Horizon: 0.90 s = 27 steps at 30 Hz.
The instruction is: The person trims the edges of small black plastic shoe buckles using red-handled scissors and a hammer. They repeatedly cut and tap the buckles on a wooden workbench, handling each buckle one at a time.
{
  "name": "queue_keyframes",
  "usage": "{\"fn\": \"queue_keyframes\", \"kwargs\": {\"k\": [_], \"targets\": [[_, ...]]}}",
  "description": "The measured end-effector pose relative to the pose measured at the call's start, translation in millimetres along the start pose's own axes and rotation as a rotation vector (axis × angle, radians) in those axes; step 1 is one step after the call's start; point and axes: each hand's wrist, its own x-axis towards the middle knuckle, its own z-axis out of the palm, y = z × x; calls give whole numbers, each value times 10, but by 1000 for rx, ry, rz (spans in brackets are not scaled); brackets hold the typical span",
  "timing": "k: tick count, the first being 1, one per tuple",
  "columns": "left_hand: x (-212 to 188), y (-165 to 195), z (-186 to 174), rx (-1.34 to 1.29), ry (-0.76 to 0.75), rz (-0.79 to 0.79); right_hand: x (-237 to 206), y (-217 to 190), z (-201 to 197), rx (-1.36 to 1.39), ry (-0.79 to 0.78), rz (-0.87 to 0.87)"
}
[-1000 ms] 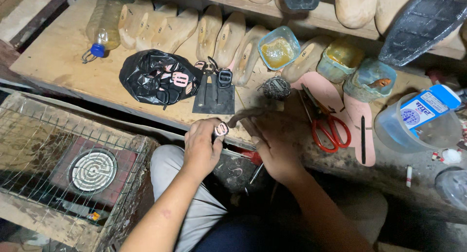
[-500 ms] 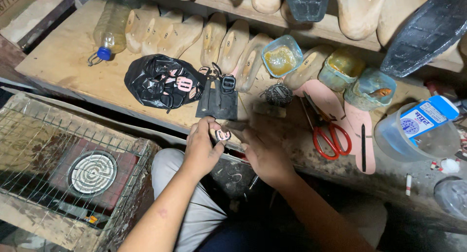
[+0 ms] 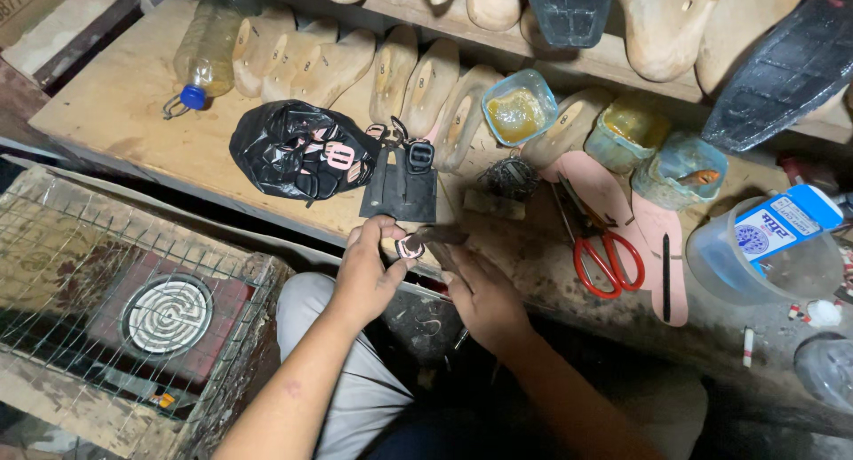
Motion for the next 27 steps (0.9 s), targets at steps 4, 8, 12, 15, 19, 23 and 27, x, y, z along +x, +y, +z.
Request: {"fn": "queue_keyframes", "kwargs": {"k": [4,8,12,15,19,23,27], "targets": [[-9,-42,23,-1,1,-16,-46,-21,115,7,-42,46],[-1,-65,13,17,-25,0,75,36,34,-49,-48,-86],[19,-72,-30,21,-26,40,106,-14,19,-26,44,-150],[28,-70,-41,-14,-33,11,68,-94,32,113,-50,0],[15,-84,-48,44,-19,69,32,-99,-114,125,-39,140],[-26,-91,-50,77,45,107,-114,-117,-242,164,184,67],[-8,-20,36,-598,13,-441,-174,-168,-284,452,226,161]]}}
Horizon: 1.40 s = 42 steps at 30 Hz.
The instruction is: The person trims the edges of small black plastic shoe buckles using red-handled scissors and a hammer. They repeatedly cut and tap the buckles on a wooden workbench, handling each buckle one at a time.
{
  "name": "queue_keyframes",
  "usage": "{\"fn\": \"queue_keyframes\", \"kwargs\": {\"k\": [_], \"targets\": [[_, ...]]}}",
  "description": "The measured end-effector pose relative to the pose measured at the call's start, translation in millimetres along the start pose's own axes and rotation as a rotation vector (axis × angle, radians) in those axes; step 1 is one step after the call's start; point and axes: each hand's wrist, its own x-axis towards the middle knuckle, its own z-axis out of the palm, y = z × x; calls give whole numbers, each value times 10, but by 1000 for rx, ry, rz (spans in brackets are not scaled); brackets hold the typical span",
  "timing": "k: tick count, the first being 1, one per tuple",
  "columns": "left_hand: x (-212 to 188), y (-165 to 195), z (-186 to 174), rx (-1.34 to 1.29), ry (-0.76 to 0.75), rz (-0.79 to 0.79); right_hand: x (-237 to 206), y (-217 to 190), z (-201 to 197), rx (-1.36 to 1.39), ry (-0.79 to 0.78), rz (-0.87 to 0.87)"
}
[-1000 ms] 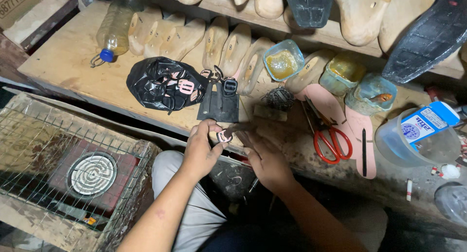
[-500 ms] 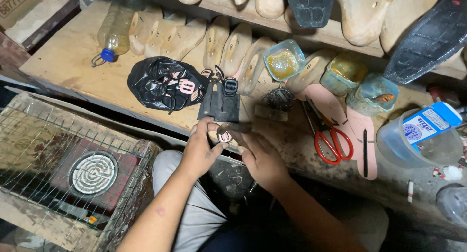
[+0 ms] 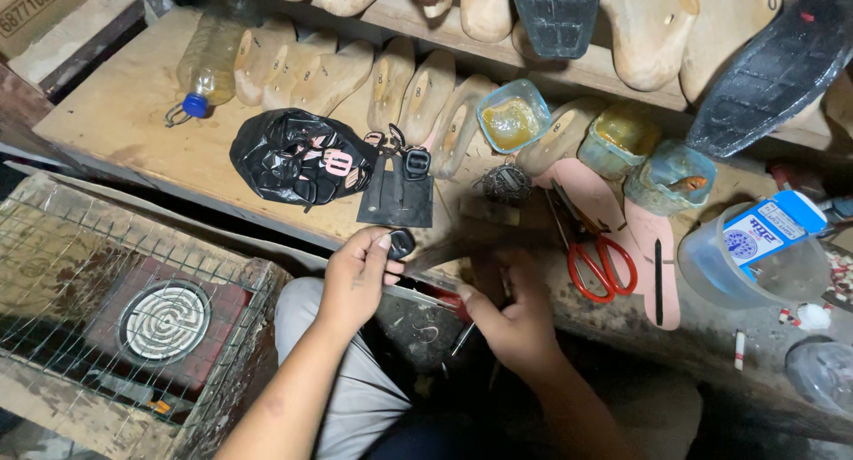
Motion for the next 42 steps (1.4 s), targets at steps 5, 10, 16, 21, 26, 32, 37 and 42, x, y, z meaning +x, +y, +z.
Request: {"fn": "queue_keyframes", "kwargs": {"k": [5,10,16,21,26,32,37,42], "targets": [[-111,115,4,-92,-46,47,-67,-164,33,-64,-181,136],[-222,257,-16,-111,-46,-16,-34,-285,113,-296,-162,-410],[-261,359,26,-71,-46,-90,-36,-341,113,-343,-232,-436],[-318,445,53,-74,-114,-70,-33,-363,80,-452,-305,-503],[-489,626,-9,273,-241,362,-12,-384,31,-247,-364,-235],[-484,671,44,409,-105,436,-31,-423,52,-399,-237,-414],[-341,488,33,6,-108,74,-66,-436,51,-414,-206,-534],[-312,334,-3,-1,-112,-22,-54,-407,86,-453,-224,-605]]}}
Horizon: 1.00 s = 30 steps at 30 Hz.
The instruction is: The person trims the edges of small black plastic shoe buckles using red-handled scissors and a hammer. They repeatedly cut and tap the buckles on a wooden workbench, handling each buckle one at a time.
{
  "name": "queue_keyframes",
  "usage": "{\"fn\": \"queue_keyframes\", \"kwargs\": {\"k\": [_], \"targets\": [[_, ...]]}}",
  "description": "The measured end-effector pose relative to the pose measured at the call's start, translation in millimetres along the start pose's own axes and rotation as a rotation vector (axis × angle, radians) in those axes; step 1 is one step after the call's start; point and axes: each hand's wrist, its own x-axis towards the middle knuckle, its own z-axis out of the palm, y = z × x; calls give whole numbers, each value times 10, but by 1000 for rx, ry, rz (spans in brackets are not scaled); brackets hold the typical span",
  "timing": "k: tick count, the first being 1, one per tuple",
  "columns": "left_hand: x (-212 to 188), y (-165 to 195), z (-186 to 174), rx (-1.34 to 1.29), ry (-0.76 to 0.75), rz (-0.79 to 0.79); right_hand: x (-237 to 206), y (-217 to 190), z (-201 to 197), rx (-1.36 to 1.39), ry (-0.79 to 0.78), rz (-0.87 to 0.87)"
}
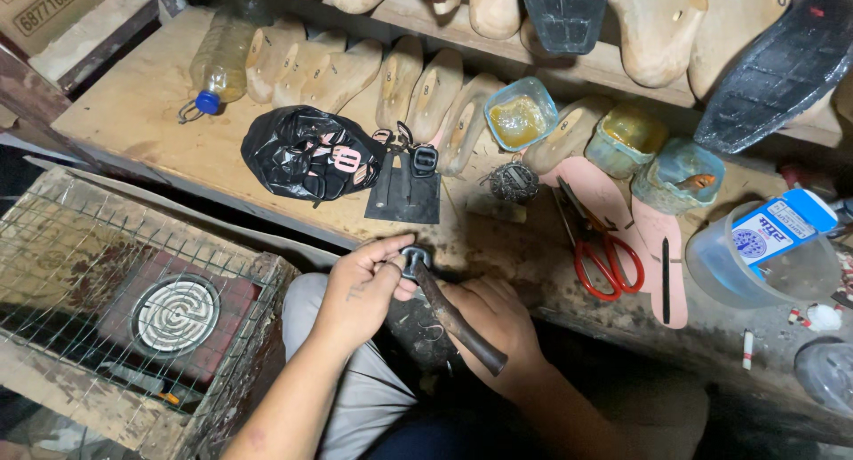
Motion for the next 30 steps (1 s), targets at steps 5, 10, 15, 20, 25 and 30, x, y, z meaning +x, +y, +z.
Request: {"fn": "queue_keyframes", "kwargs": {"k": [5,10,15,20,25,30], "targets": [[4,-22,-31,-7,-11,-16,-18,-8,25,-30,-12,-5],[-26,41,16,-26,-30,-16,-33,-11,69,-59,-72,9],[-198,133,50,141,-125,234,-72,7,41,-11,-111,69],[-236,141,85,228,-137,266,-8,111,5,427,-175,538],[-116,23,15,165,-28,222,-16,50,12,137,-29,148],[-50,-102,-59,59,-18,27,-20,15,-2,369,-88,456]]}}
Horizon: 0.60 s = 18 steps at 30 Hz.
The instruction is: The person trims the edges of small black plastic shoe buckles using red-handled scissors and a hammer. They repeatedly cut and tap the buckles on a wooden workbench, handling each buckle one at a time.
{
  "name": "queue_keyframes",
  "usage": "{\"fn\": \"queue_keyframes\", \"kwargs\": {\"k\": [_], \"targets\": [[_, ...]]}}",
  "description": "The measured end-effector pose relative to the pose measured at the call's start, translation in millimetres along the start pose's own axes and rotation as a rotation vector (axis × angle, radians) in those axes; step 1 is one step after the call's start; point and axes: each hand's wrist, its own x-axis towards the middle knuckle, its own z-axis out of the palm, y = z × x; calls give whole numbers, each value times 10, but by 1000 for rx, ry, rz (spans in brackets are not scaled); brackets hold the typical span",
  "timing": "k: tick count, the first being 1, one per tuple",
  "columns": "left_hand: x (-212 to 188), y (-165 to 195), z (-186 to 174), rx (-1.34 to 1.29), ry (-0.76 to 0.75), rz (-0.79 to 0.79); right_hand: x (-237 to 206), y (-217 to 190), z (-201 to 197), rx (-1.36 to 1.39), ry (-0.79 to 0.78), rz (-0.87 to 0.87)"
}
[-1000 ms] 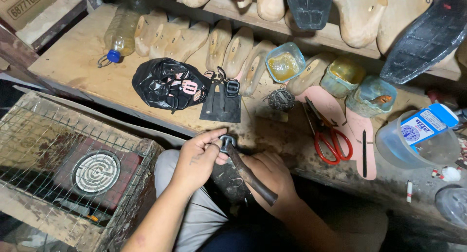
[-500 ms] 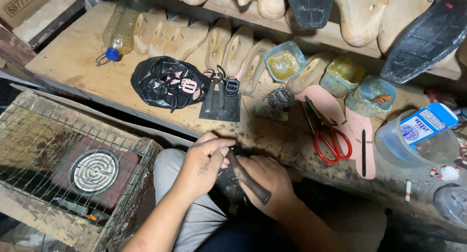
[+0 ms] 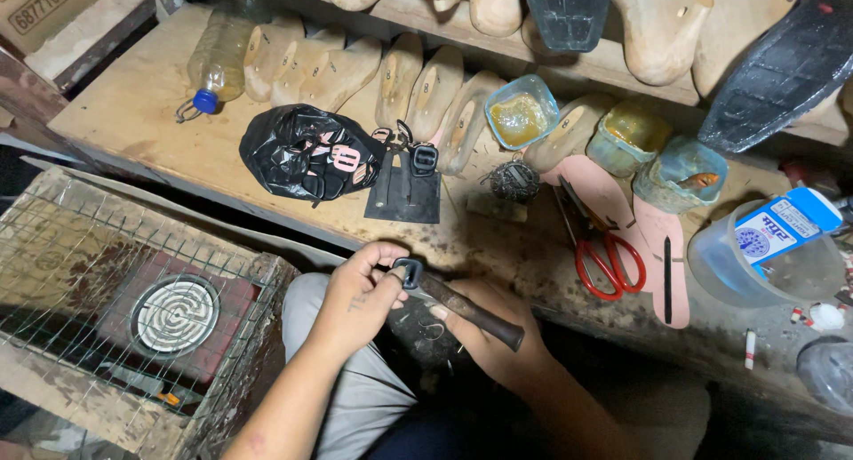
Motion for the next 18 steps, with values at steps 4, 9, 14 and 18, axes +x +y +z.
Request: {"fn": "queue_keyframes", "kwargs": {"k": [4,9,14,18], "targets": [[-60,-12,7,36,-26,65,-2,5,26,68,-31,58],[-115,157,-6,197,-67,158,5,43,46,47,-58,73],[-184,423,-5,393,-105,336,14,76,44,-102,-48,-49],[-204,539,64,531,-83,422,-13,57,119,-438,76,-236]]}}
